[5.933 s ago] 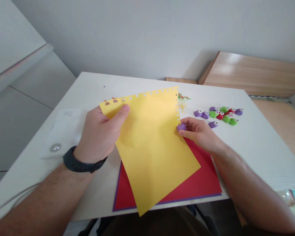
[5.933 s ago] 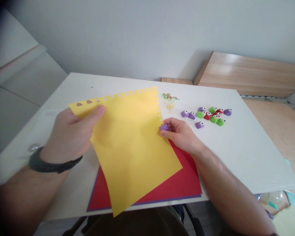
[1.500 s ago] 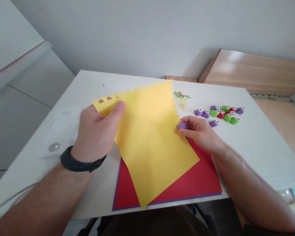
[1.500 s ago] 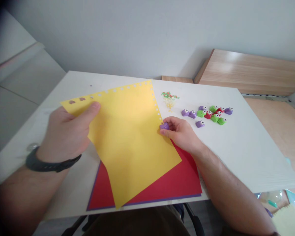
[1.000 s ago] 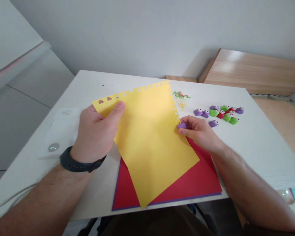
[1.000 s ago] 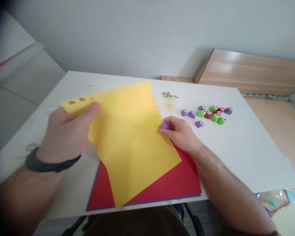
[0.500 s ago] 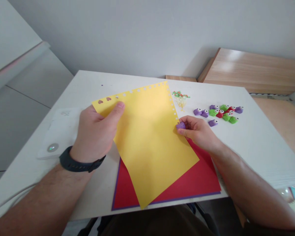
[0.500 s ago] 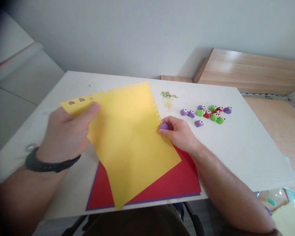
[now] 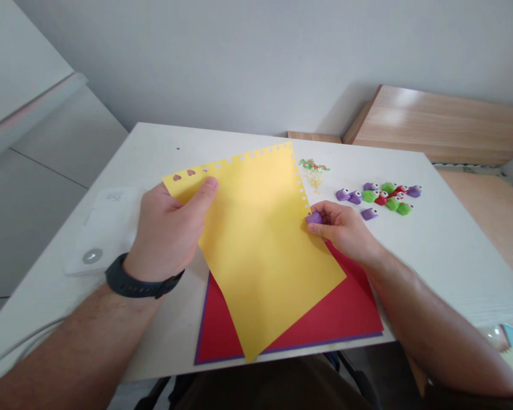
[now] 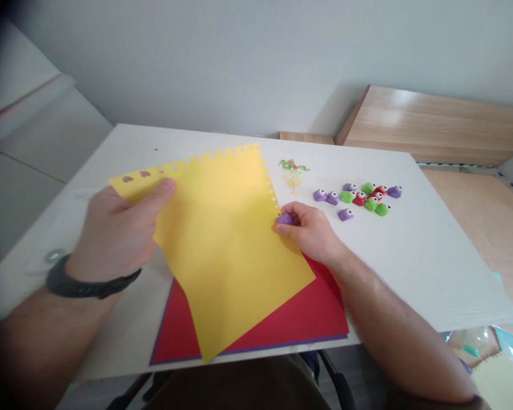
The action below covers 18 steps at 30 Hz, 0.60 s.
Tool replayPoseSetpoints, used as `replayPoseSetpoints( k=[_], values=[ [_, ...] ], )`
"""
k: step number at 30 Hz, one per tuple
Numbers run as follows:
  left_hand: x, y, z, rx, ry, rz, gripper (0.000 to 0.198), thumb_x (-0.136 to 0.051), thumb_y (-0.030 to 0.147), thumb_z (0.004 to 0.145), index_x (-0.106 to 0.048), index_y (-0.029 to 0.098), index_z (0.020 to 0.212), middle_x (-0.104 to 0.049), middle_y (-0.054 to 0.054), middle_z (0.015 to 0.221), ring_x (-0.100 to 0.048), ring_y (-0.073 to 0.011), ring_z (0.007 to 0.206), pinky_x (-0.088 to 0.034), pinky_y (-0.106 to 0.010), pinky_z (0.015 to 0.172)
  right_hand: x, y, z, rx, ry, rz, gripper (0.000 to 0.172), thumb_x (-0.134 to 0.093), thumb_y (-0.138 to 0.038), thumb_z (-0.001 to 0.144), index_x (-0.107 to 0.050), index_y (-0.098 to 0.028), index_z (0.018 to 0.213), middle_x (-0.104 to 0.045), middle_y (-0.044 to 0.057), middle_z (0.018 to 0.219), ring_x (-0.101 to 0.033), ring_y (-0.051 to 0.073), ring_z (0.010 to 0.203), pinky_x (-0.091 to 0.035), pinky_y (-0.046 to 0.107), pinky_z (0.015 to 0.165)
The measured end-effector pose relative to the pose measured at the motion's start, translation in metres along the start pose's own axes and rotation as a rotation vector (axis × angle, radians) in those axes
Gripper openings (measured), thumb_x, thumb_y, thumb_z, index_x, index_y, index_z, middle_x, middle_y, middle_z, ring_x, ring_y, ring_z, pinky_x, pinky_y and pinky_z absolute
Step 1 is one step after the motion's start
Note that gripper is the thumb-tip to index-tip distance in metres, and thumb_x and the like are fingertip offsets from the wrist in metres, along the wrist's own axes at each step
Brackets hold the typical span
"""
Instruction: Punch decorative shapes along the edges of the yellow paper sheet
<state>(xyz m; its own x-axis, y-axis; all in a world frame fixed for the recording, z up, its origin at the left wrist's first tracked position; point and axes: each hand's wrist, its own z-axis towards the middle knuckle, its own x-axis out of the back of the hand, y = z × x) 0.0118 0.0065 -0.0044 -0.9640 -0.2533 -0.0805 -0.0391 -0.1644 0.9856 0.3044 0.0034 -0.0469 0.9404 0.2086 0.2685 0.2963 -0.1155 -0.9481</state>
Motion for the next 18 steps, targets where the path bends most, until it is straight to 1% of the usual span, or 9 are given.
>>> replayPoseSetpoints(
  k=[3, 7, 10, 14, 18],
  values=[
    [0.000, 0.000, 0.000, 0.003, -0.002, -0.008, 0.033, -0.084, 0.031, 0.085, -0.082, 0.023, 0.117, -0.078, -0.009, 0.129, -0.077, -0.0297, 0.113, -0.063, -0.044, 0.103, 0.000, 0.002, 0.001, 0.002, 0.000, 0.024, 0.026, -0.084, -0.031, 0.077, -0.069, -0.022, 0.097, -0.072, 0.001, 0.088, -0.063, 0.018, 0.077, -0.048, 0.032, 0.071],
    [0.001, 0.000, -0.001, -0.005, 0.003, 0.009, 0.034, -0.084, 0.032, 0.085, -0.082, 0.025, 0.119, -0.079, -0.007, 0.128, -0.076, -0.0305, 0.114, -0.061, -0.045, 0.105, 0.002, 0.001, 0.000, 0.011, -0.015, 0.055, 0.028, -0.085, -0.031, 0.078, -0.068, -0.022, 0.100, -0.074, 0.002, 0.092, -0.066, 0.018, 0.081, -0.050, 0.033, 0.076],
    [0.001, 0.000, -0.001, -0.004, 0.021, 0.006, 0.034, -0.083, 0.032, 0.085, -0.082, 0.023, 0.117, -0.079, -0.009, 0.127, -0.077, -0.0301, 0.111, -0.063, -0.044, 0.102, 0.005, -0.001, -0.002, 0.025, -0.028, 0.049, 0.028, -0.084, -0.033, 0.081, -0.069, -0.022, 0.102, -0.075, 0.003, 0.096, -0.067, 0.019, 0.083, -0.051, 0.034, 0.078],
    [0.003, -0.003, 0.001, -0.018, 0.046, 0.016, 0.032, -0.084, 0.032, 0.086, -0.082, 0.021, 0.115, -0.080, -0.009, 0.124, -0.078, -0.0294, 0.109, -0.063, -0.043, 0.100, 0.009, -0.002, -0.003, 0.039, -0.039, 0.023, 0.027, -0.083, -0.033, 0.083, -0.070, -0.022, 0.104, -0.075, 0.004, 0.097, -0.068, 0.020, 0.083, -0.052, 0.034, 0.077],
    [0.005, -0.006, 0.003, -0.037, 0.058, 0.049, 0.031, -0.084, 0.033, 0.085, -0.082, 0.021, 0.114, -0.081, -0.009, 0.121, -0.078, -0.0298, 0.109, -0.062, -0.045, 0.103, 0.011, -0.004, -0.003, 0.031, -0.050, 0.015, 0.029, -0.084, -0.033, 0.082, -0.070, -0.021, 0.104, -0.076, 0.005, 0.096, -0.068, 0.020, 0.083, -0.052, 0.034, 0.076]
  ],
)
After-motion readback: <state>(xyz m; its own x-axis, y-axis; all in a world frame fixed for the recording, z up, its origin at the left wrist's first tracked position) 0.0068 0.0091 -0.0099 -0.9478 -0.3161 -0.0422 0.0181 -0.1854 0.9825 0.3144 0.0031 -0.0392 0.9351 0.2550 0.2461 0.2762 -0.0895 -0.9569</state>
